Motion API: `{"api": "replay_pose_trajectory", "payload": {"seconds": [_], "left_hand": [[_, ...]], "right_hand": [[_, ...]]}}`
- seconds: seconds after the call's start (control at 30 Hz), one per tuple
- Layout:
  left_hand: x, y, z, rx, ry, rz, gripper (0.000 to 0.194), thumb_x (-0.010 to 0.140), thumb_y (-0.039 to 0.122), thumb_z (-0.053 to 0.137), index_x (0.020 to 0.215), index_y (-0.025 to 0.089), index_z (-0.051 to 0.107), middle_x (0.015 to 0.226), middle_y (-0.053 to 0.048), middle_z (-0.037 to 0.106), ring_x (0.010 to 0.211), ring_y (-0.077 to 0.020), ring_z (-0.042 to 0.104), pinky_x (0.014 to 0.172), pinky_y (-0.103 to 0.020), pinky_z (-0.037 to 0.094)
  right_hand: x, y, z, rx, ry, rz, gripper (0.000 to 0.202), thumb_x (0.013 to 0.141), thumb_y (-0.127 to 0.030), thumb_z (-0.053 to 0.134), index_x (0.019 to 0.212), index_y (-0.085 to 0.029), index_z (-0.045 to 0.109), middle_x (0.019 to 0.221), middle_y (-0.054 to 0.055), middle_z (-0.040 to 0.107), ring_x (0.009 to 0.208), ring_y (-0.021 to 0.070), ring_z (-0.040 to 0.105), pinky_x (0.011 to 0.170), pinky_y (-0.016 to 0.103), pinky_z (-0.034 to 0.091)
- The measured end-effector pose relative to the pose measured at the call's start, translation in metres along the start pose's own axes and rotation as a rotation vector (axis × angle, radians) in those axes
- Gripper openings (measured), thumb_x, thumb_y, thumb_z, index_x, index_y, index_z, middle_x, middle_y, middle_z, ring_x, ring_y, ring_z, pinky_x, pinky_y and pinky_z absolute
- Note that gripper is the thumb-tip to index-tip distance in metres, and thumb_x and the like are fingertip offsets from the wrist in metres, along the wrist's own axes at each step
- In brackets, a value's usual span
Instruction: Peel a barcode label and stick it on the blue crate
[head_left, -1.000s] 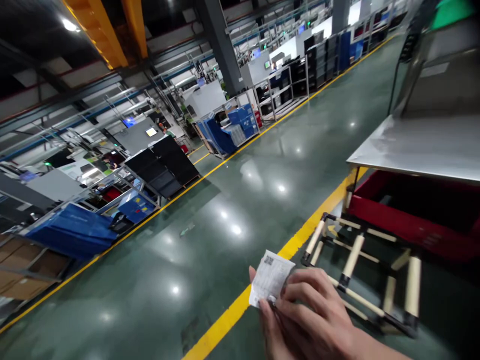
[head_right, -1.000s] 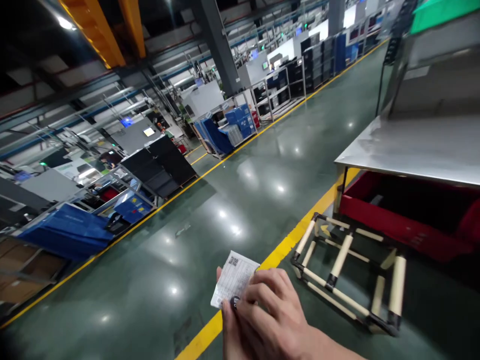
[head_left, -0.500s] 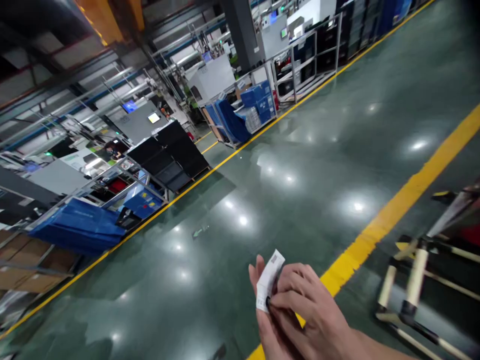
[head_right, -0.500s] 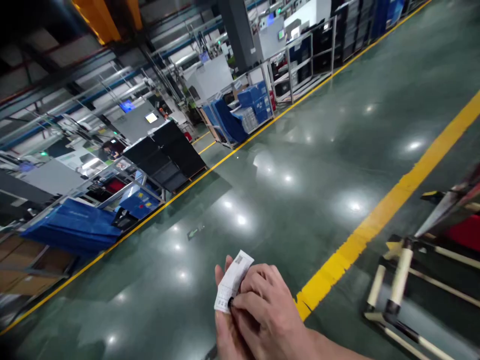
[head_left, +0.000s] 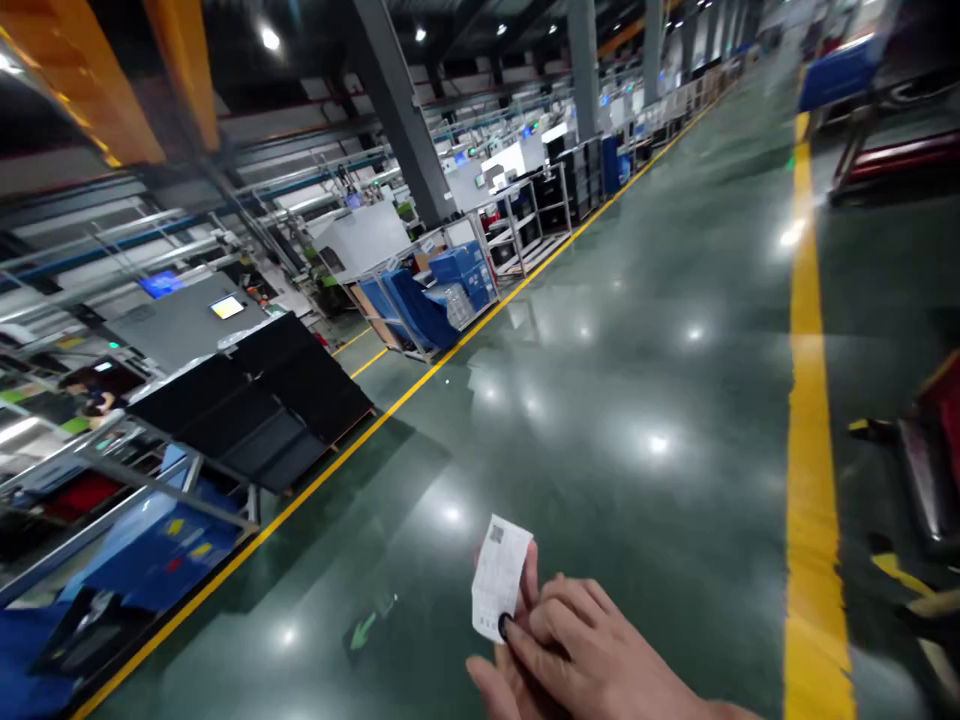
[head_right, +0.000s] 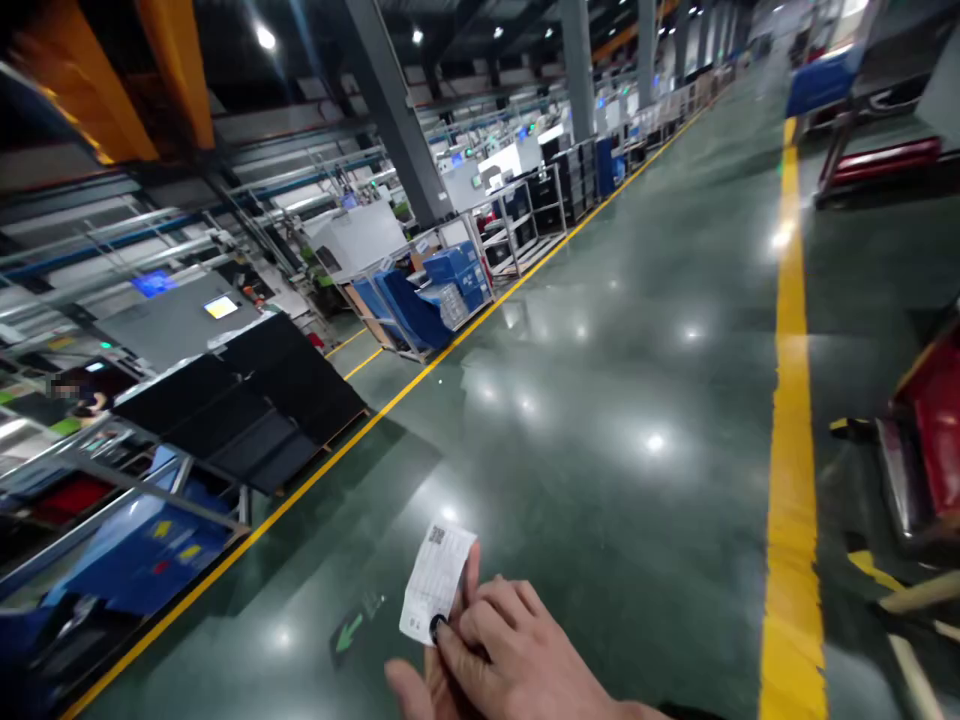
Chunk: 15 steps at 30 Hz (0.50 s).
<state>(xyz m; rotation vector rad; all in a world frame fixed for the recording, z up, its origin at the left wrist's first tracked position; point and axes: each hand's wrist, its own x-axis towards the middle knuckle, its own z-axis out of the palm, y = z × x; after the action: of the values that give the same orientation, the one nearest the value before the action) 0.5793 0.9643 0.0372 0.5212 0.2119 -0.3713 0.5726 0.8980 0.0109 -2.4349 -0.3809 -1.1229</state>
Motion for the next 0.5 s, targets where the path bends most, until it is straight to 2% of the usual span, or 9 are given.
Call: {"api": "replay_pose_trajectory", "payload": {"seconds": [0.07, 0.17, 0.23, 0.3, 0.33, 0.4, 0.43, 0.5], "left_hand": [[0.050, 0.022, -0.003, 0.089, -0.063, -0.110, 0.063, 0.075, 0.074, 0.059, 0.113, 0.026, 0.076, 0.139, -0.007, 0.062, 0.131, -0.0278, 0.054, 0.106, -0.034, 0.047], [0.136, 0.047, -0.011, 0.141, -0.026, -0.254, 0.051, 0.080, 0.059, 0.058, 0.110, 0.022, 0.077, 0.136, -0.008, 0.064, 0.135, -0.0252, 0.050, 0.107, -0.030, 0.045], [0.202, 0.060, -0.015, 0.139, 0.022, -0.283, 0.051, 0.082, 0.056, 0.055, 0.108, 0.018, 0.078, 0.132, -0.012, 0.066, 0.126, -0.0267, 0.058, 0.102, -0.031, 0.049], [0.272, 0.070, -0.014, 0.113, 0.050, -0.224, 0.048, 0.082, 0.054, 0.056, 0.105, 0.018, 0.079, 0.124, -0.013, 0.071, 0.111, -0.0249, 0.067, 0.094, -0.030, 0.054], [0.307, 0.075, -0.010, 0.106, 0.054, -0.161, 0.044, 0.083, 0.051, 0.057, 0.103, 0.019, 0.079, 0.118, -0.012, 0.074, 0.104, -0.0234, 0.069, 0.090, -0.030, 0.055], [0.373, 0.085, 0.009, 0.182, 0.099, -0.050, 0.035, 0.084, 0.045, 0.059, 0.100, 0.021, 0.079, 0.106, -0.010, 0.077, 0.097, -0.0227, 0.070, 0.088, -0.032, 0.056], [0.403, 0.090, 0.025, 0.271, 0.146, -0.024, 0.033, 0.085, 0.044, 0.060, 0.101, 0.021, 0.078, 0.104, -0.010, 0.077, 0.098, -0.0240, 0.070, 0.089, -0.035, 0.056], [0.456, 0.100, 0.064, 0.465, 0.236, -0.039, 0.039, 0.087, 0.049, 0.061, 0.113, 0.024, 0.073, 0.108, -0.011, 0.075, 0.104, -0.0274, 0.068, 0.092, -0.042, 0.056]], "right_hand": [[0.029, 0.022, 0.027, -0.025, 0.005, 0.001, 0.023, 0.100, -0.029, 0.053, 0.114, -0.017, 0.066, 0.081, 0.002, 0.060, 0.076, 0.0192, 0.050, 0.064, 0.035, 0.038], [0.068, 0.070, 0.071, 0.012, -0.052, -0.007, 0.027, 0.104, -0.028, 0.043, 0.115, -0.017, 0.065, 0.082, 0.003, 0.062, 0.080, 0.0199, 0.052, 0.064, 0.035, 0.040], [0.094, 0.116, 0.103, 0.166, -0.045, -0.053, 0.027, 0.105, -0.030, 0.042, 0.110, -0.020, 0.067, 0.086, 0.003, 0.065, 0.089, 0.0207, 0.056, 0.070, 0.035, 0.044], [0.129, 0.172, 0.131, 0.347, -0.010, -0.039, 0.026, 0.104, -0.027, 0.042, 0.106, -0.023, 0.068, 0.094, 0.004, 0.067, 0.099, 0.0206, 0.058, 0.079, 0.034, 0.049], [0.151, 0.203, 0.143, 0.410, 0.011, 0.024, 0.025, 0.103, -0.025, 0.044, 0.108, -0.024, 0.068, 0.099, 0.005, 0.068, 0.103, 0.0202, 0.059, 0.084, 0.034, 0.050], [0.205, 0.266, 0.164, 0.497, -0.027, 0.267, 0.023, 0.097, -0.023, 0.054, 0.116, -0.024, 0.067, 0.109, 0.007, 0.068, 0.105, 0.0202, 0.061, 0.088, 0.033, 0.053], [0.235, 0.296, 0.174, 0.545, -0.081, 0.397, 0.027, 0.092, -0.020, 0.061, 0.118, -0.024, 0.067, 0.110, 0.006, 0.068, 0.102, 0.0198, 0.062, 0.086, 0.031, 0.054], [0.295, 0.349, 0.195, 0.714, -0.261, 0.556, 0.035, 0.077, -0.012, 0.070, 0.109, -0.024, 0.072, 0.097, 0.001, 0.069, 0.086, 0.0167, 0.064, 0.074, 0.024, 0.052]]}}
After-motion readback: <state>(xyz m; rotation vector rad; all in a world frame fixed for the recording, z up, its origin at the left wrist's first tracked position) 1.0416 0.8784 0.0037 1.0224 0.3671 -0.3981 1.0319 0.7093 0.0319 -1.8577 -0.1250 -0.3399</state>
